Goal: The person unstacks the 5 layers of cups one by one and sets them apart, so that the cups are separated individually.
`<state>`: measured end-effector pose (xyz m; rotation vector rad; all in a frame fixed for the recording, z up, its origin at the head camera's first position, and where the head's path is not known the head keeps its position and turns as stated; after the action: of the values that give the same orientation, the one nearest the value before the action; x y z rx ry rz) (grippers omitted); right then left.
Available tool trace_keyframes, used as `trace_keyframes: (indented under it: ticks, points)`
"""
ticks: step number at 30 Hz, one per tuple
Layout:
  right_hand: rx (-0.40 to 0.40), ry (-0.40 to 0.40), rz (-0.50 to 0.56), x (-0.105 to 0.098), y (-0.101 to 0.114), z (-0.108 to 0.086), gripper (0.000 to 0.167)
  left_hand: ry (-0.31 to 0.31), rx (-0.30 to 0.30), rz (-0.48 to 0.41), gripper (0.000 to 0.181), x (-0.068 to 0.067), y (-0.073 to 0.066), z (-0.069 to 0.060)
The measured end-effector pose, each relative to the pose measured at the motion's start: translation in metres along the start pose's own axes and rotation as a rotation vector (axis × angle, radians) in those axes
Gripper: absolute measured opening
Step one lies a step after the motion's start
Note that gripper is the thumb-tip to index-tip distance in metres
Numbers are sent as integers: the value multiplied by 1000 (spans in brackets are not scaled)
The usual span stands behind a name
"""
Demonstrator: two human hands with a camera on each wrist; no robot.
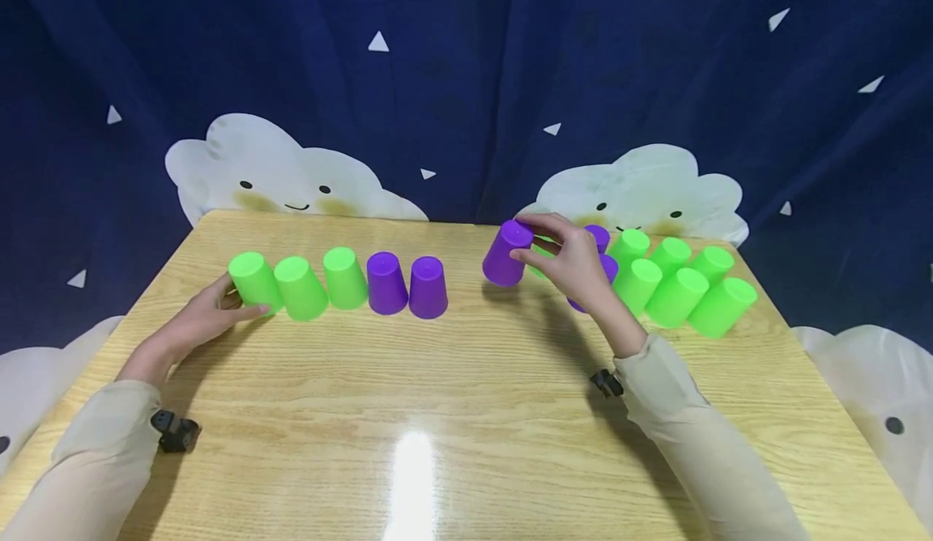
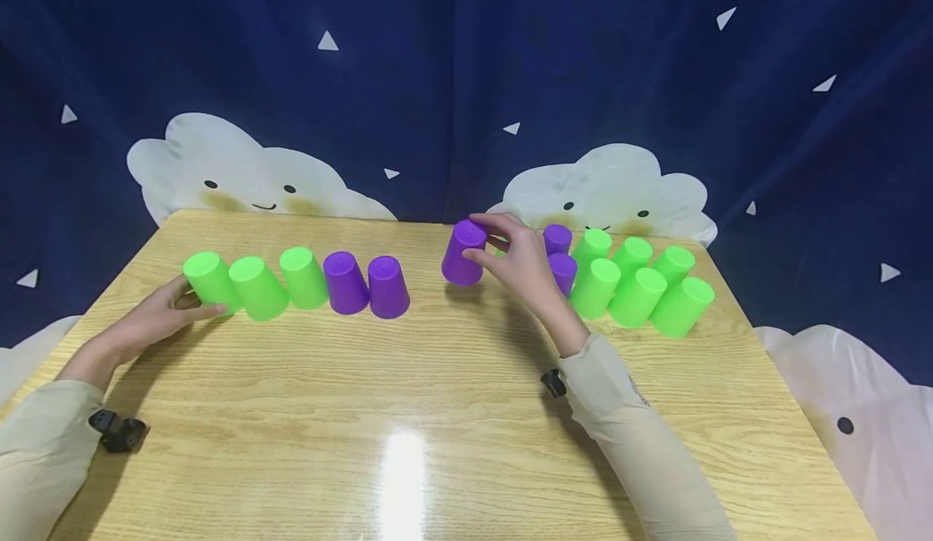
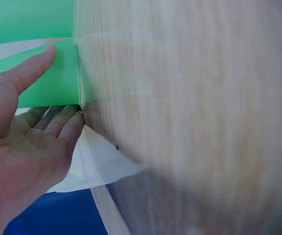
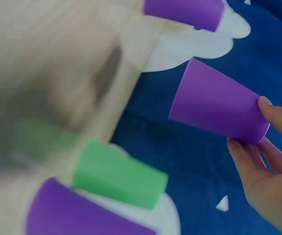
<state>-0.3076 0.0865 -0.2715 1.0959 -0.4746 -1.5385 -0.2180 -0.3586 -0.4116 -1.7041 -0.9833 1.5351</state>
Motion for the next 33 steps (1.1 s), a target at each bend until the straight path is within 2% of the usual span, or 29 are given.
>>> trace_keyframes:
  ticks: [5, 10, 14, 26, 33]
  points:
    - [12, -55, -108, -16, -22, -13, 48, 0, -1, 2, 90, 0, 0, 0]
    - [-13, -82, -241, -26, -37, -24, 47, 1, 4, -1, 90, 0, -1, -1]
    - [-33, -85, -271, -30, -44, -31, 46, 4, -3, 3, 91, 0, -2, -2]
    - [-81, -85, -435, -37, -49, -36, 47, 6, -8, -1, 91, 1, 0, -2]
    - [-87, -83, -459, -37, -48, -37, 47, 7, -13, 3, 92, 1, 2, 0]
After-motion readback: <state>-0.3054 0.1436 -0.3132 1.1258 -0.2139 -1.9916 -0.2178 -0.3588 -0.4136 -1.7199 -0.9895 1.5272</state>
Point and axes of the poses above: each hand's wrist, its own z-axis towards the middle knuckle, its own x-axis out of the palm, y = z × x, the point moved 9 cm from there along z, towards the middle knuckle, and after that the axes turned 7 degrees about -y, right-handed, at the moved point
